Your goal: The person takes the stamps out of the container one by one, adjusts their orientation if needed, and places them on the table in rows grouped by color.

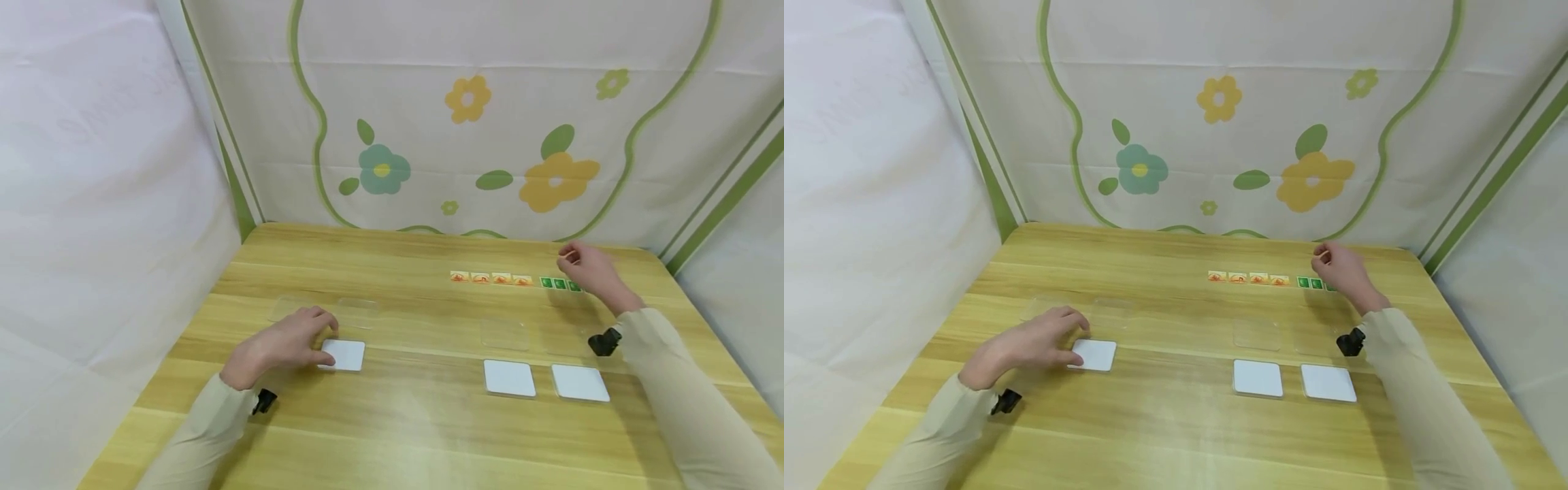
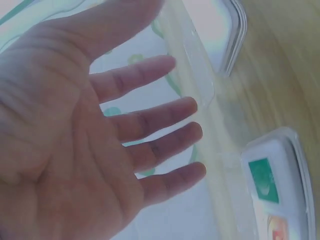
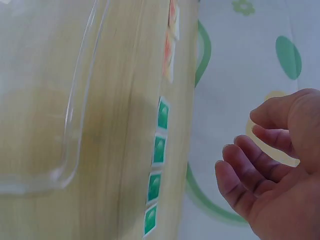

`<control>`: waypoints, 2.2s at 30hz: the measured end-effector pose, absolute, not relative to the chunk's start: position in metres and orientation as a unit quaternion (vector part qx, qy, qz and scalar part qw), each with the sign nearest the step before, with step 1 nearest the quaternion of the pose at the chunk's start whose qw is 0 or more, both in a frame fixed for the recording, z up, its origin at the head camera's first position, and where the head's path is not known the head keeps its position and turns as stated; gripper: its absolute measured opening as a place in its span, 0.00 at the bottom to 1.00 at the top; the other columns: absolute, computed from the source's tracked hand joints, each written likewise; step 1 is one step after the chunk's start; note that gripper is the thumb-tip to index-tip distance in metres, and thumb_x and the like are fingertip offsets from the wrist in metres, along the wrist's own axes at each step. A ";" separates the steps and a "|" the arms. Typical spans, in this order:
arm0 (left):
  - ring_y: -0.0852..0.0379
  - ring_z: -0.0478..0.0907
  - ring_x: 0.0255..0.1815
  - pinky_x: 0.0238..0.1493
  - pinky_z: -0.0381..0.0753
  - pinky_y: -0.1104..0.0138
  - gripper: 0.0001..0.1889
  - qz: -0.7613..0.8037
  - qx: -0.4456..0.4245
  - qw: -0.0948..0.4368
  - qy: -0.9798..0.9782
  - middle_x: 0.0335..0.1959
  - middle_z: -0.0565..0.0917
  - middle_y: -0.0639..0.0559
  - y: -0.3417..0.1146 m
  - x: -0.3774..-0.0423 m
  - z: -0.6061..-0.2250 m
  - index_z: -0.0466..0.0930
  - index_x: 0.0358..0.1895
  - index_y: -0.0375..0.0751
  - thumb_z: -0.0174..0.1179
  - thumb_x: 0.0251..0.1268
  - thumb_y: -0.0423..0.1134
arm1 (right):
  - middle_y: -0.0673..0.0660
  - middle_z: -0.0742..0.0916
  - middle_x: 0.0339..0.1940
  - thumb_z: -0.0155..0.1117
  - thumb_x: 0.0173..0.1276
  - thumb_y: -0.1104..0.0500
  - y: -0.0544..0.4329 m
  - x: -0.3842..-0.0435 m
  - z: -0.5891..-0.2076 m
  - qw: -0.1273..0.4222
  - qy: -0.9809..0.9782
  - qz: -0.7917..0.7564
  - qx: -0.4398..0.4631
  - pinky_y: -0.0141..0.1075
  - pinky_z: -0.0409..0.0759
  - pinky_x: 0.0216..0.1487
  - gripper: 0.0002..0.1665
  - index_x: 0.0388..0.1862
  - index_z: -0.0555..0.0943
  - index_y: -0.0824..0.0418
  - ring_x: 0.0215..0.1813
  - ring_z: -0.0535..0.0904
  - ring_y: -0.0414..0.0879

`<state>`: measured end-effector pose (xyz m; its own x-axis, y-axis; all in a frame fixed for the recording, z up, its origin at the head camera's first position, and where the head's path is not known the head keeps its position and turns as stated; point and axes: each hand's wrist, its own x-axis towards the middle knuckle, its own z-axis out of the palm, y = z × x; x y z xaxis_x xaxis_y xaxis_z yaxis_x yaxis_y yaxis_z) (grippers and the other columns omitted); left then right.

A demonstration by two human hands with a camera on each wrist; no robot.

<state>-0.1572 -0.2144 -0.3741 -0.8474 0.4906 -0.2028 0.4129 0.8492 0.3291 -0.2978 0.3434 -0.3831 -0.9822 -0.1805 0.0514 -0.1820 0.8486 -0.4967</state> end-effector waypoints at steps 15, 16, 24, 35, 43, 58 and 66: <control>0.42 0.75 0.62 0.61 0.74 0.48 0.32 0.158 0.256 0.080 0.950 0.63 0.77 0.42 -0.229 -0.158 -0.361 0.69 0.65 0.38 0.65 0.63 0.52 | 0.68 0.84 0.46 0.50 0.76 0.52 0.292 -0.280 -0.364 0.010 -0.947 0.295 0.130 0.42 0.78 0.38 0.22 0.59 0.73 0.66 0.43 0.83 0.56; 0.42 0.75 0.63 0.62 0.73 0.48 0.33 0.161 0.259 0.077 0.949 0.64 0.76 0.41 -0.230 -0.159 -0.360 0.68 0.66 0.37 0.65 0.64 0.52 | 0.68 0.85 0.45 0.51 0.75 0.53 0.289 -0.279 -0.364 0.010 -0.945 0.298 0.133 0.40 0.78 0.37 0.22 0.59 0.73 0.66 0.40 0.83 0.54; 0.40 0.71 0.66 0.64 0.71 0.46 0.36 0.189 0.245 0.079 0.948 0.66 0.74 0.39 -0.241 -0.170 -0.357 0.64 0.69 0.34 0.63 0.66 0.53 | 0.68 0.85 0.42 0.53 0.75 0.54 0.260 -0.270 -0.376 -0.009 -0.928 0.341 0.150 0.36 0.78 0.32 0.21 0.59 0.73 0.65 0.35 0.83 0.53; 0.37 0.71 0.67 0.63 0.70 0.44 0.35 0.201 0.221 0.071 0.952 0.66 0.73 0.37 -0.265 -0.172 -0.356 0.66 0.68 0.34 0.60 0.67 0.56 | 0.59 0.86 0.36 0.57 0.73 0.56 0.212 -0.256 -0.374 -0.007 -0.923 0.340 0.179 0.37 0.77 0.32 0.17 0.56 0.76 0.62 0.31 0.80 0.46; 0.35 0.71 0.65 0.61 0.71 0.43 0.34 0.204 0.204 0.066 0.955 0.65 0.74 0.35 -0.280 -0.172 -0.362 0.67 0.66 0.32 0.60 0.68 0.55 | 0.57 0.85 0.36 0.58 0.72 0.57 0.172 -0.241 -0.369 -0.006 -0.911 0.345 0.225 0.37 0.78 0.35 0.14 0.51 0.78 0.63 0.34 0.80 0.45; 0.31 0.71 0.63 0.59 0.70 0.40 0.27 0.210 0.201 0.055 0.955 0.61 0.76 0.32 -0.321 -0.165 -0.367 0.75 0.60 0.35 0.64 0.65 0.50 | 0.54 0.85 0.37 0.56 0.73 0.56 0.096 -0.234 -0.362 -0.044 -0.898 0.338 0.279 0.34 0.78 0.35 0.12 0.51 0.79 0.60 0.33 0.79 0.43; 0.29 0.70 0.62 0.58 0.69 0.38 0.28 0.198 0.193 0.065 0.959 0.60 0.76 0.31 -0.336 -0.155 -0.377 0.76 0.59 0.39 0.67 0.61 0.52 | 0.52 0.85 0.38 0.55 0.74 0.56 0.052 -0.229 -0.368 -0.074 -0.883 0.332 0.323 0.32 0.78 0.36 0.13 0.50 0.79 0.63 0.35 0.79 0.41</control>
<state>-0.1549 -0.3357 -0.3766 -0.9171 0.3958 -0.0477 0.3447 0.8474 0.4038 -0.2286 0.0518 -0.3677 -0.7806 -0.6195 0.0827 -0.5209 0.5718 -0.6338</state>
